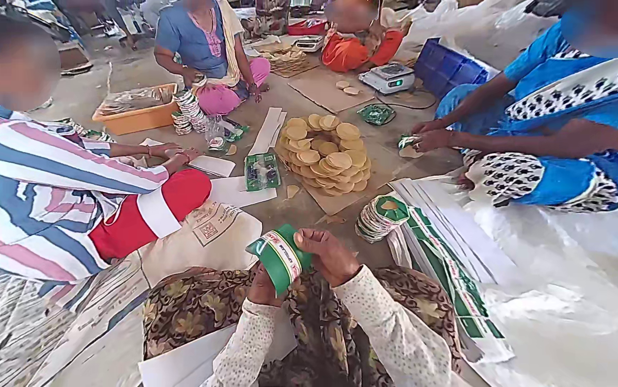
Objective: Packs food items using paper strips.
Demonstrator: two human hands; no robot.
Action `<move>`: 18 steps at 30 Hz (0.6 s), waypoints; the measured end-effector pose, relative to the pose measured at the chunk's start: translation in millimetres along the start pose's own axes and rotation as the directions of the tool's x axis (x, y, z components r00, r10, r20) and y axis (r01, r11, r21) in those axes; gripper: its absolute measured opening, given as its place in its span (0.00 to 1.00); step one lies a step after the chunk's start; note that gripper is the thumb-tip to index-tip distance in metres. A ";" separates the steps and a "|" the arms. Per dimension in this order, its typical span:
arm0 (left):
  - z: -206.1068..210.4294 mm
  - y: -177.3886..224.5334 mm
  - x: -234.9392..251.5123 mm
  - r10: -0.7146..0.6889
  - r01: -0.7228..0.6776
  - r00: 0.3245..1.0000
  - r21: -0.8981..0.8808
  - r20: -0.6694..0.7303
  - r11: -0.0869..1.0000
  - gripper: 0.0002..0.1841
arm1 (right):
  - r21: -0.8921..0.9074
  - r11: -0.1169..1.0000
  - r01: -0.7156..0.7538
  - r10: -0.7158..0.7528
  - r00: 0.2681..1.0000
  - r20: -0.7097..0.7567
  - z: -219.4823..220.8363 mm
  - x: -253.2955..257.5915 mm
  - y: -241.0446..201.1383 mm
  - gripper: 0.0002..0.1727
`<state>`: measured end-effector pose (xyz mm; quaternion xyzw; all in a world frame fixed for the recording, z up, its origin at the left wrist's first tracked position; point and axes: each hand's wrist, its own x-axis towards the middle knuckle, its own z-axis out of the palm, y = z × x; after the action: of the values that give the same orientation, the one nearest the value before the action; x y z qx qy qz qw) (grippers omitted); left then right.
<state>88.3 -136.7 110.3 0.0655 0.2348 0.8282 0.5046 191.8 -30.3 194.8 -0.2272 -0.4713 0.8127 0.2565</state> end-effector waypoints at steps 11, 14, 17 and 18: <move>62.8 22.4 4.9 -0.149 0.153 0.862 -0.031 -0.484 0.988 0.21 | -0.575 0.772 0.270 -0.506 0.809 -0.299 14.2 -3.9 32.6 0.38; 72.9 18.7 8.4 -0.062 0.076 0.859 0.006 -0.508 0.997 0.19 | -0.664 0.669 0.334 -0.623 0.739 -0.255 20.4 -9.5 58.9 0.35; 77.5 9.8 7.6 0.048 0.005 0.869 0.105 -0.493 0.994 0.20 | -0.576 0.742 0.343 -0.604 0.716 -0.350 27.7 -7.5 66.4 0.18; 79.0 5.5 7.2 0.106 -0.042 0.861 0.138 -0.498 0.990 0.22 | -0.524 0.765 0.375 -0.607 0.692 -0.390 29.5 -5.6 62.8 0.12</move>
<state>107.6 -107.0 181.5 -0.1132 0.4059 0.8195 0.3884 165.3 -79.6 153.4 -0.3557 -0.5804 0.4973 0.5379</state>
